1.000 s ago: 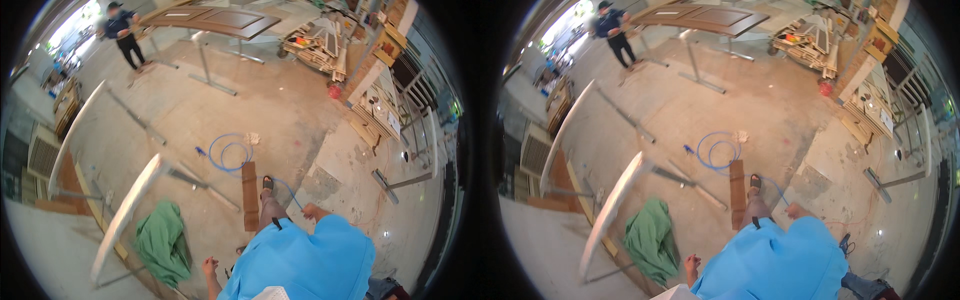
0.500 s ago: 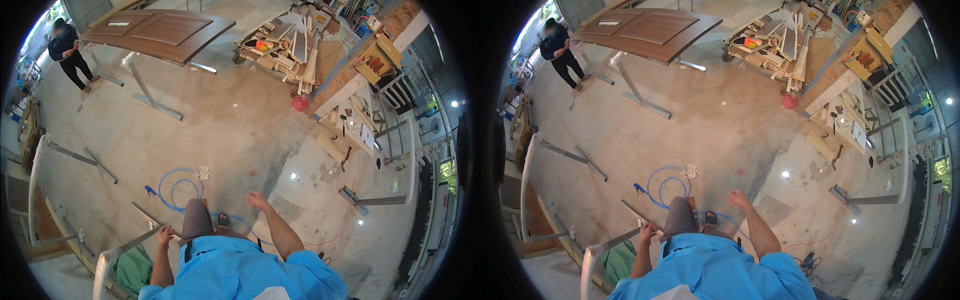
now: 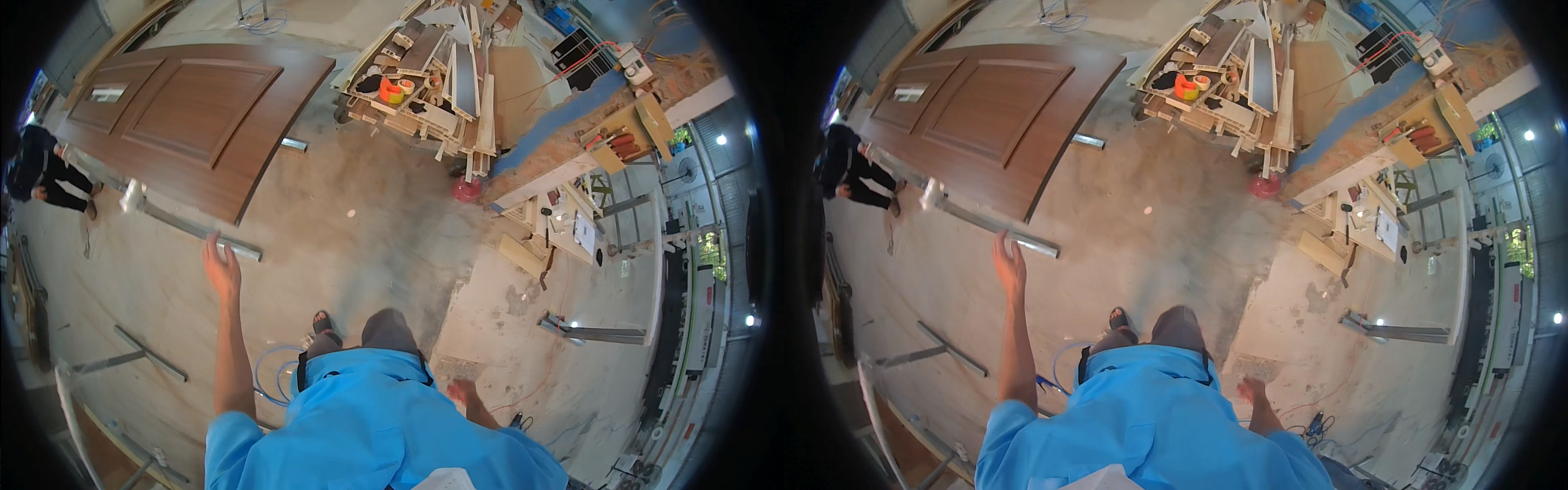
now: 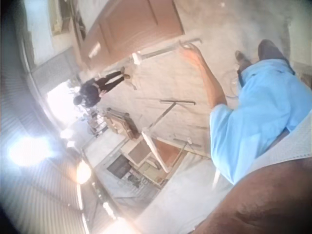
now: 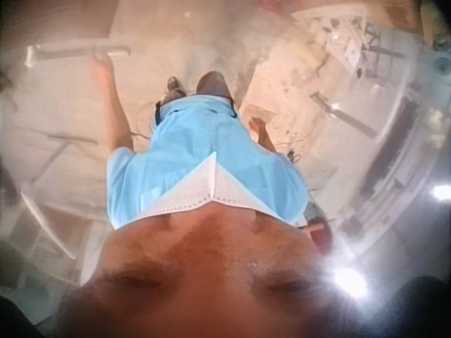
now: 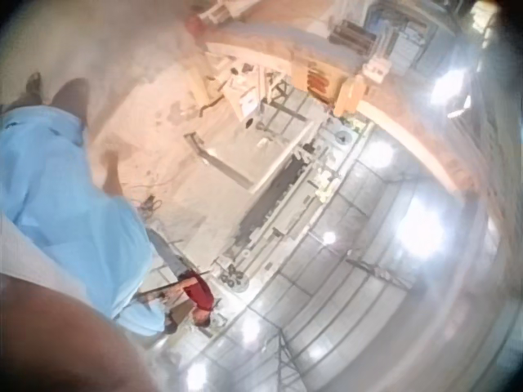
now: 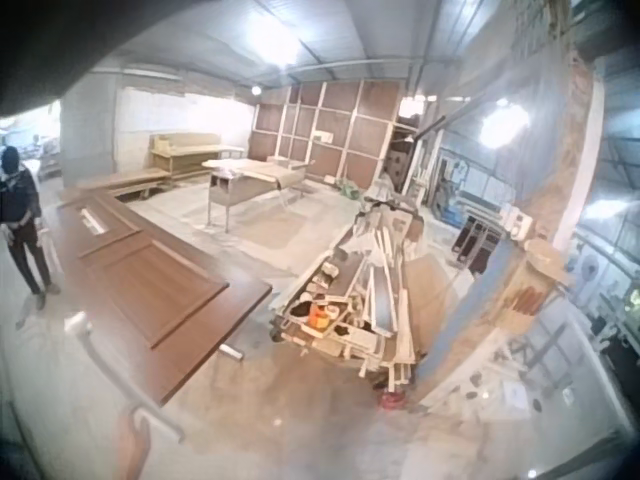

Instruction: The person lifts and positions a large wooden door on a metal stand, then places white trim strips along its edges and panels. They secure the strips using masking tape while another person assists nearby.

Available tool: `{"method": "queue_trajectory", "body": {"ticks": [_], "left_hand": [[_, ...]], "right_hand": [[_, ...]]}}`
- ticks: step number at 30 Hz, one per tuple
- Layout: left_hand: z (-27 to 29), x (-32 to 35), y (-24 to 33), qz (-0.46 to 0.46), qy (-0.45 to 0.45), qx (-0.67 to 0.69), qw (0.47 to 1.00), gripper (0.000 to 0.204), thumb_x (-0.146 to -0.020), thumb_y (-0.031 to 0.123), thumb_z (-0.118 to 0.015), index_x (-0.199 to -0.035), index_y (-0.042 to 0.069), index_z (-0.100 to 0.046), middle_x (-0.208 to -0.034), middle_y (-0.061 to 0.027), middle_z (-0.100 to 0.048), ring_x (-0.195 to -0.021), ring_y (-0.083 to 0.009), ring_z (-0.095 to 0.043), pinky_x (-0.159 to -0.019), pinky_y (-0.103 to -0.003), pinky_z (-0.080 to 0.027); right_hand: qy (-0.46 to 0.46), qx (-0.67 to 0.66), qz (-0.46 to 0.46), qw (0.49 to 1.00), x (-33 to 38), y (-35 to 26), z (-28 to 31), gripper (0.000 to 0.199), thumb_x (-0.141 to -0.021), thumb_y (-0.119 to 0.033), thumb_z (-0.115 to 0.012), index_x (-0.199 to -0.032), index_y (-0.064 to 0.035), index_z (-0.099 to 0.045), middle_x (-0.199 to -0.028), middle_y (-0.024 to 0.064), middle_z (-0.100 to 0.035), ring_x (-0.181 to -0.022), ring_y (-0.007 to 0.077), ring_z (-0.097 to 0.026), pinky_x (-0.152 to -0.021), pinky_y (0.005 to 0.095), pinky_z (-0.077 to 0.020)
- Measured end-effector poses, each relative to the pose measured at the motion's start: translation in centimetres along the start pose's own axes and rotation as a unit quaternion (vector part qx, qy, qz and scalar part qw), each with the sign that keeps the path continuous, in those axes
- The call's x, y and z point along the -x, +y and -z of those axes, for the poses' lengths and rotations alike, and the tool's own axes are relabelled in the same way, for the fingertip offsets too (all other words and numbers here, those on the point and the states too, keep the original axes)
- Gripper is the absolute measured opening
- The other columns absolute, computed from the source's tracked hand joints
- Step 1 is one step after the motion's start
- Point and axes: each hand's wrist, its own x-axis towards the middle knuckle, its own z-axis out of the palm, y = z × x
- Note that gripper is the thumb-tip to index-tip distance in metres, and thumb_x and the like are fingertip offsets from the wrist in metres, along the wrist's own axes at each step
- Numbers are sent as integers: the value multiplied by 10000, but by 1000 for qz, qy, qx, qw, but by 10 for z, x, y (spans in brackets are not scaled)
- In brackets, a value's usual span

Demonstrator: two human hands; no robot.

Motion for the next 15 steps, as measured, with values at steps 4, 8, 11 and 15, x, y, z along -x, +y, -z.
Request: {"method": "queue_trajectory", "body": {"ticks": [4, 8, 11, 15], "left_hand": [[-102, -184, 27, -98, 16, -99, 990, 455, -949, 202, -594, -1351, 9, -506, -1414, -205, -504, -1360, -384, -416, -1107, -467, -351], [-195, -282, 12, 3, -17, -227, 974, 597, -1005, 408, -498, -1452, 22, -414, -1524, -197, -398, -1453, -365, -301, -1160, -498, -263], [-230, -305, 4, 108, -46, -288, 950, 685, -1023, 523, -392, -1508, 41, -350, -1582, -176, -316, -1495, -342, -216, -1187, -519, -185], [-246, -316, 7, 219, -62, -308, 924, 748, -1022, 594, -304, -1546, 60, -290, -1628, -147, -228, -1522, -318, -135, -1193, -561, -113]], "right_hand": [[-40, -53, -145, 987, -2, 27, -20, 241, -959, -186, -600, -1144, -32, -580, -928, 163, -683, -800, 310, -689, -673, 487, -587], [-43, -106, -165, 980, -60, -56, -38, 234, -961, -192, -610, -1138, -42, -583, -937, 165, -683, -815, 318, -689, -685, 493, -585], [-73, -152, -157, 973, -134, -191, -35, 229, -961, -196, -618, -1133, -49, -585, -944, 168, -683, -827, 324, -689, -695, 498, -584], [-5, 1, 51, 999, -222, -482, -113, 89, -947, -154, -626, -888, -92, -601, -760, 94, -613, -674, 227, -620, -560, 413, -530]]}}
